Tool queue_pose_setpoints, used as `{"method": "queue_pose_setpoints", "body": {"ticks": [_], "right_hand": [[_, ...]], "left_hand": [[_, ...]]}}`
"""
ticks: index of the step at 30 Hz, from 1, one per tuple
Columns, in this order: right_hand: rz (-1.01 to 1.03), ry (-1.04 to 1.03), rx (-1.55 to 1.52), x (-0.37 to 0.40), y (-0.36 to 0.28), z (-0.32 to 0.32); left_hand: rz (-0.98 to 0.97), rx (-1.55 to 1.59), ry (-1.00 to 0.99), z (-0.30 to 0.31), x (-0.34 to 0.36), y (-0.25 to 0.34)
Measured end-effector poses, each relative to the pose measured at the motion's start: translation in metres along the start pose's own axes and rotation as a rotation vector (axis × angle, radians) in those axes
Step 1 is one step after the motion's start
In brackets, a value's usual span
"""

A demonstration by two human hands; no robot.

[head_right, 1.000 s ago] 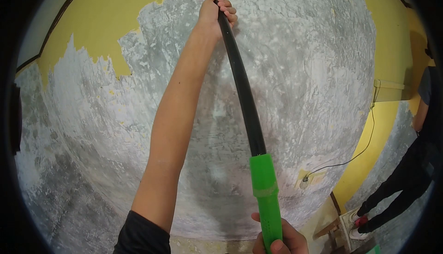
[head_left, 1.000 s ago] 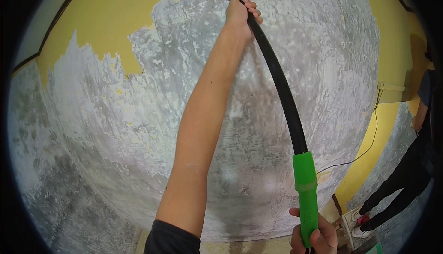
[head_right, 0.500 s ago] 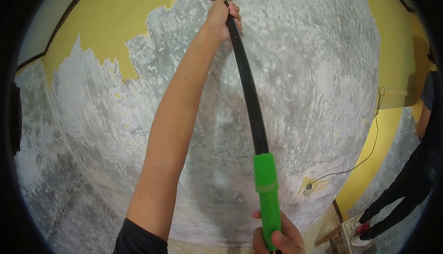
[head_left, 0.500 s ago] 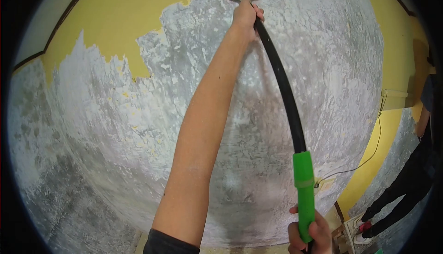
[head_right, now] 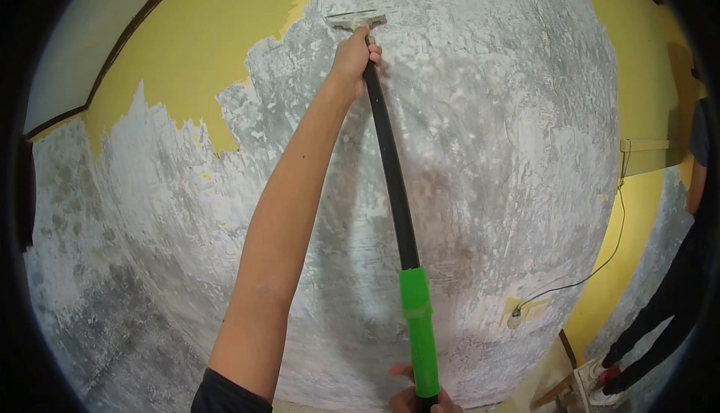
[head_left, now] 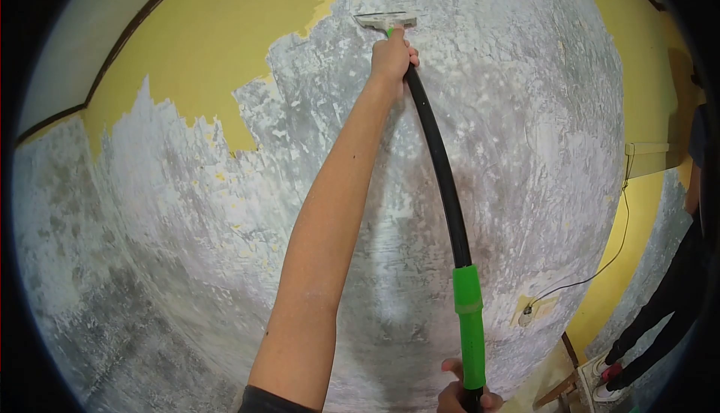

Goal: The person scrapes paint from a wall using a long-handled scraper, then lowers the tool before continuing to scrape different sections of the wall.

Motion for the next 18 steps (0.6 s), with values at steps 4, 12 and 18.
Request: {"method": "queue_pose_setpoints", "body": {"ticks": [4, 12, 18], "right_hand": [[-0.032, 0.061, 0.067, 0.003, -0.001, 0.010], [0.027, -0.147, 0.285, 0.009, -0.004, 0.025], [-0.080, 0.138, 0.200, 0.018, -0.010, 0.022]], "left_hand": [[-0.061, -0.263, 0.098, 0.006, 0.014, 0.012], [-0.154, -0.546, 0.061, 0.006, 0.002, 0.022], [-0.136, -0.415, 0.101, 0.002, -0.003, 0.019]]}}
Point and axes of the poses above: each hand's wrist, its own x-axis away from the middle knuckle, its own z-axis out of the back of the hand, y = z × x, the point moved 8 cm from there along -x, towards the middle knuckle, and after that the axes turned 11 degrees about y, right-handed, at the moved point
